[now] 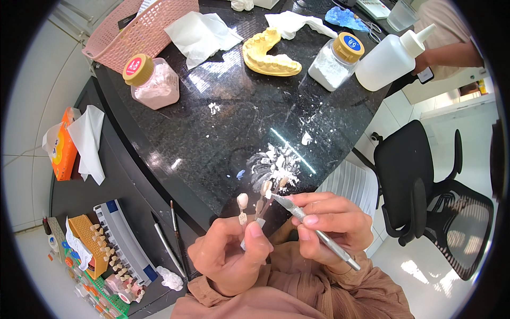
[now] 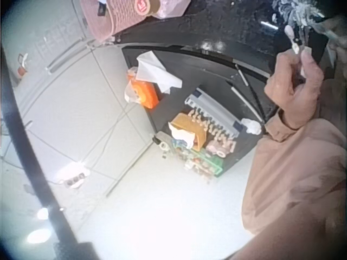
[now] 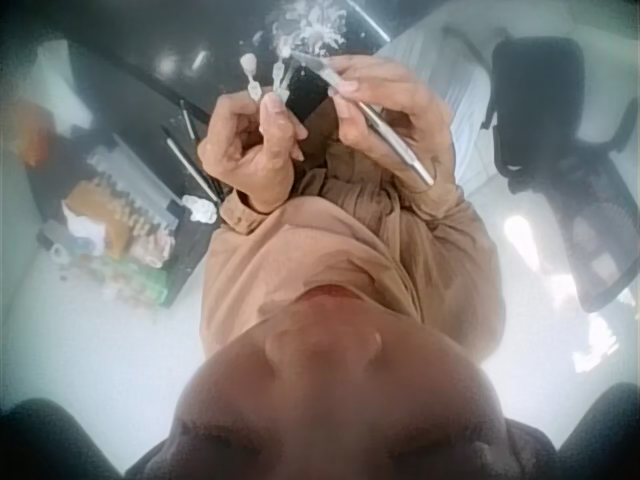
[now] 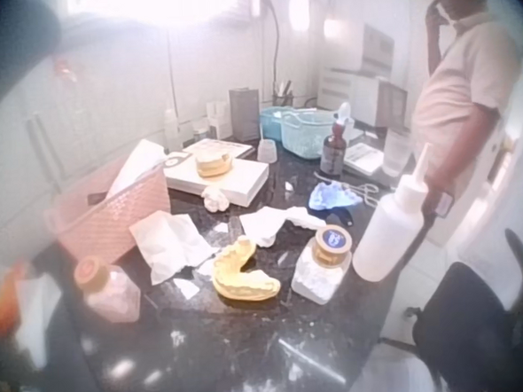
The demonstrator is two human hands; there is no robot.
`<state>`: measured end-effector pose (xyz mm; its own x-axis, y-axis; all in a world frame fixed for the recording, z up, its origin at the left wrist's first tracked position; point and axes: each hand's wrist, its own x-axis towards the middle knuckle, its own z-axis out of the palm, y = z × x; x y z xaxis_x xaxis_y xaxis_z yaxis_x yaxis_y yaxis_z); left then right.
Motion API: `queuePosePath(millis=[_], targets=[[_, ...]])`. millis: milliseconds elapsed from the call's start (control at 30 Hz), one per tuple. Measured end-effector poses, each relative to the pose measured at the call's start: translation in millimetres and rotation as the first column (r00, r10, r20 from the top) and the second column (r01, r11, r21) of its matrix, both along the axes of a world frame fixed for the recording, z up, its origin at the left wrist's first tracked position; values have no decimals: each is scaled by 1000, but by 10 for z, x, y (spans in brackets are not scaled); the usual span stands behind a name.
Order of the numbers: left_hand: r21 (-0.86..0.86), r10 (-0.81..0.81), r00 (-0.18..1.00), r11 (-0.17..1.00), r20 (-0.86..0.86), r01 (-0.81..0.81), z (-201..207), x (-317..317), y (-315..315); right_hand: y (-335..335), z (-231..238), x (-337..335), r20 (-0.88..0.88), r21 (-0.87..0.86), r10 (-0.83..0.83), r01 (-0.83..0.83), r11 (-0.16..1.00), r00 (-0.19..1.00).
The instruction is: The person uses a metal spatula to apply a white powder to small tooth-shaped objects held in a metal holder. They wipe the objects with a tissue and place them into a tray. The person then handles a yellow dental mold and organizes various dental materials on the table.
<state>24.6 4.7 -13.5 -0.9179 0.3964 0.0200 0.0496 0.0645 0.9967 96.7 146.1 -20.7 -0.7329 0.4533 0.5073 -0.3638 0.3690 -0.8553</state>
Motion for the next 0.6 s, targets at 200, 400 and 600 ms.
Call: queuePosePath(millis=[200,400,600], targets=[[-103,23,997,994,-69,-30,-30,24,-11,13,11,-13,2,15,2,-2,1000,1000],[-130,12,994,991,-113,-26,-37,35,-20,64,-3,-36,-12,57,-12,13,998,1000],[-133,1,991,991,-134,-19,-27,32,-28,61,34,-30,9,54,-9,9,998,1000]])
